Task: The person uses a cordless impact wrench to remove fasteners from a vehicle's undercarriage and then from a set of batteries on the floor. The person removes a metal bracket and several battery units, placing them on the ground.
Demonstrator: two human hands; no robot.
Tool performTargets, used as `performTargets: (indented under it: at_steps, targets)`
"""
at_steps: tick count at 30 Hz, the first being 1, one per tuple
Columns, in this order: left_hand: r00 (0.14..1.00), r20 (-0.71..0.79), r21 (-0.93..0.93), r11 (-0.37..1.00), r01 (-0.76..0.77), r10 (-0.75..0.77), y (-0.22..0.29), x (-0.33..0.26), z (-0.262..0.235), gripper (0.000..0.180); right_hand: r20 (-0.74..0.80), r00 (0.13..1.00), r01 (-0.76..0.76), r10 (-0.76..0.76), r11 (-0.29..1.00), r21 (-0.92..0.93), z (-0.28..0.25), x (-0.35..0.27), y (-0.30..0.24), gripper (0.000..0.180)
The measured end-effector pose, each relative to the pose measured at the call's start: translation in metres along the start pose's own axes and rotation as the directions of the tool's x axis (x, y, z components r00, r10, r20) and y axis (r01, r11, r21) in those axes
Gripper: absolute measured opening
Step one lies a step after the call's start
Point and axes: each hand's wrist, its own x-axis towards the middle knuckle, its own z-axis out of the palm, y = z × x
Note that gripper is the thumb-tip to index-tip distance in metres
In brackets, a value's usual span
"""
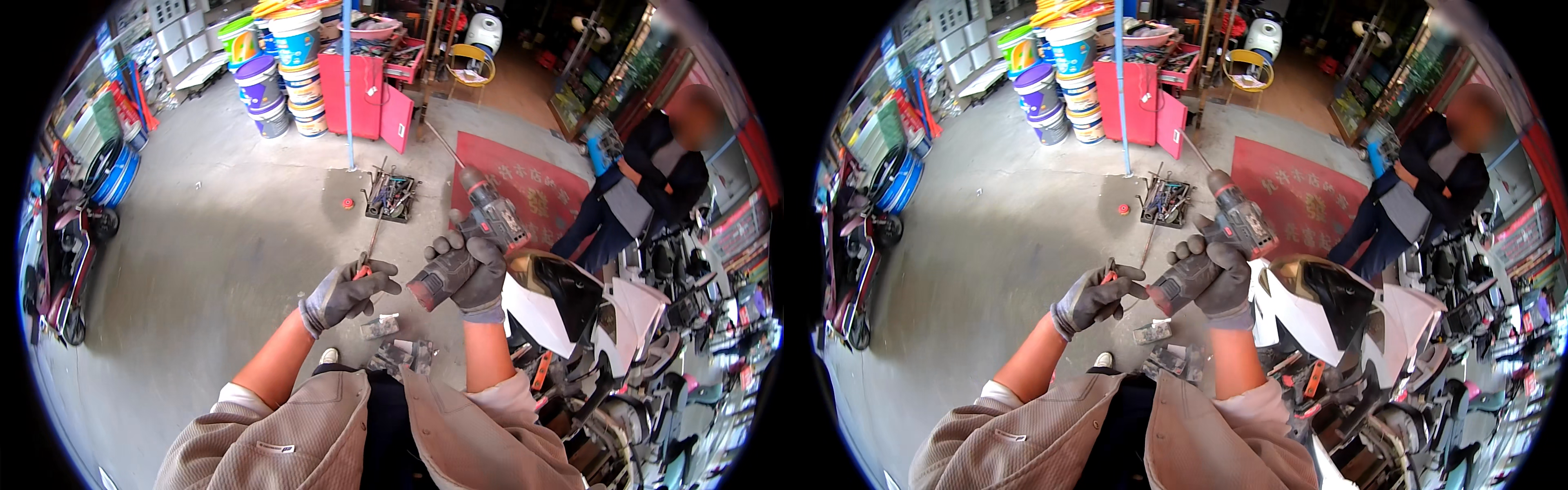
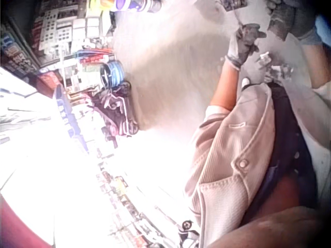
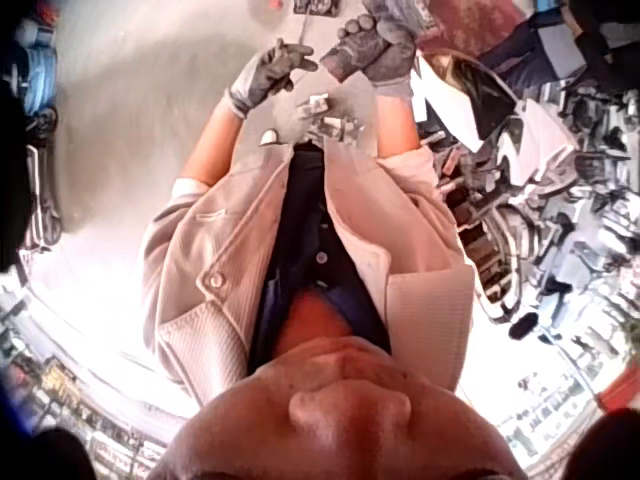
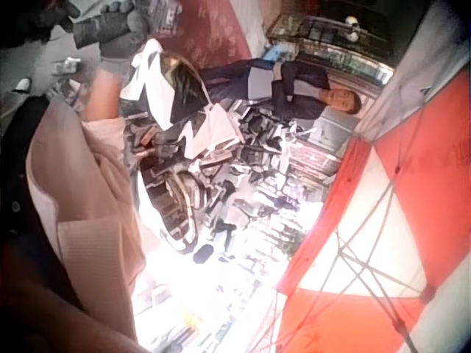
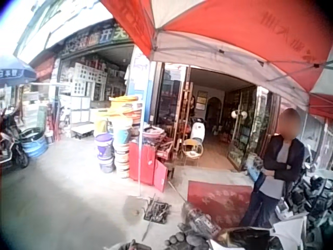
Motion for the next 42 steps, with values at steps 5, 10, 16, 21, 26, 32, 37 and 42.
performTargets:
  at_steps: [5,10,16,21,26,32,37,42]
  targets:
    - [1.0,-0.012,0.032,0.999,0.0,0.001,0.008,-0.001,0.02,0.035,0.065,0.998,-0.004,0.004,1.0,-0.003,-0.024,0.007,0.001,0.047]
    - [0.991,0.135,-0.216,0.976,0.023,0.006,0.011,0.022,0.029,0.021,0.109,0.992,-0.048,0.056,0.996,-0.071,-0.025,0.036,0.004,0.046]
    - [0.965,0.226,-0.264,0.945,0.192,-0.133,-0.015,0.092,-0.022,0.033,0.155,0.979,-0.115,0.133,0.986,-0.121,-0.054,0.083,0.021,0.054]
    - [0.986,0.114,-0.031,0.992,0.124,-0.12,-0.013,0.173,-0.075,0.037,-0.348,0.924,-0.151,0.16,0.987,0.052,-0.11,0.146,0.041,0.044]
    - [0.934,0.062,0.043,0.935,0.351,-0.353,-0.006,0.255,-0.132,0.043,-0.531,0.847,0.003,0.027,0.998,0.055,-0.26,0.178,0.096,0.022]
    - [0.901,0.124,-0.171,0.885,0.433,-0.416,-0.052,0.321,-0.186,0.036,-0.542,0.84,0.096,-0.019,0.989,0.113,-0.233,0.245,0.114,0.01]
    - [0.947,0.147,0.024,0.958,0.287,-0.287,-0.004,0.396,-0.209,0.042,-0.701,0.711,0.029,0.061,0.993,0.115,-0.224,0.324,0.075,0.015]
    - [0.997,0.049,-0.064,0.996,0.054,-0.051,-0.018,0.488,-0.253,0.032,-0.524,0.843,0.035,0.12,0.961,0.275,-0.317,0.42,0.072,0.015]
